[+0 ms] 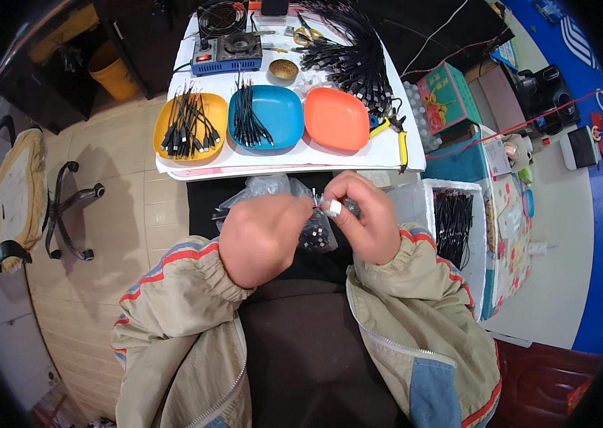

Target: The person assembles small electronic components by hand, inserting wires into connectors and organizing them into trays. They repeatedly pick up wires, align them, and place them into colored trays on the table.

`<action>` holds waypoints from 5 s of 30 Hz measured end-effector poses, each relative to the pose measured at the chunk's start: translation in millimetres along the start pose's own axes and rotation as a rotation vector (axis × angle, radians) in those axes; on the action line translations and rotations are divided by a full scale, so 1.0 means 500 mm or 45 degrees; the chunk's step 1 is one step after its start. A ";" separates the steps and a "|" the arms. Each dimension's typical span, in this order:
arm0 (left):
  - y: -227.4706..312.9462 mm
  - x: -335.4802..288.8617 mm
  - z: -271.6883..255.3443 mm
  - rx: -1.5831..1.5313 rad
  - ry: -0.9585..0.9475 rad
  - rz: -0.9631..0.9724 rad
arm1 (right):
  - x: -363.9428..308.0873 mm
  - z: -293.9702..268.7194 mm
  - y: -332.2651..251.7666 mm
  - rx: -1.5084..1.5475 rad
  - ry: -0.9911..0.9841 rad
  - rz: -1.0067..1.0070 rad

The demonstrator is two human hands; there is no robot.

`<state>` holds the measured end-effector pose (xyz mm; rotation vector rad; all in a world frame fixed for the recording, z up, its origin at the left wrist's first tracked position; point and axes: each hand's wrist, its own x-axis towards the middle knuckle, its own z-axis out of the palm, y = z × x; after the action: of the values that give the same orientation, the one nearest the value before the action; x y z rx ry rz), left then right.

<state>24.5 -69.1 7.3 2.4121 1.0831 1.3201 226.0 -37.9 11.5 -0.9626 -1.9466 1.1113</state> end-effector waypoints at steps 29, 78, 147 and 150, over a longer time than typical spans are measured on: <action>-0.026 -0.012 -0.013 -1.306 -0.282 -0.643 | 0.020 -0.051 -0.039 -0.100 -0.282 -0.340; -0.051 -0.037 0.030 -1.800 -0.005 -0.928 | 0.004 -0.005 0.001 -0.278 0.133 -0.400; -0.484 0.335 0.140 0.444 -0.710 -0.352 | 0.167 -0.072 0.181 0.506 0.204 0.126; -0.506 0.333 0.163 0.469 -0.800 -0.404 | 0.171 -0.078 0.195 0.498 0.207 0.156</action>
<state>16.0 239.0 -51.9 2.4708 1.4997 0.2388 242.2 85.0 -43.3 -0.9303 -1.4839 1.3739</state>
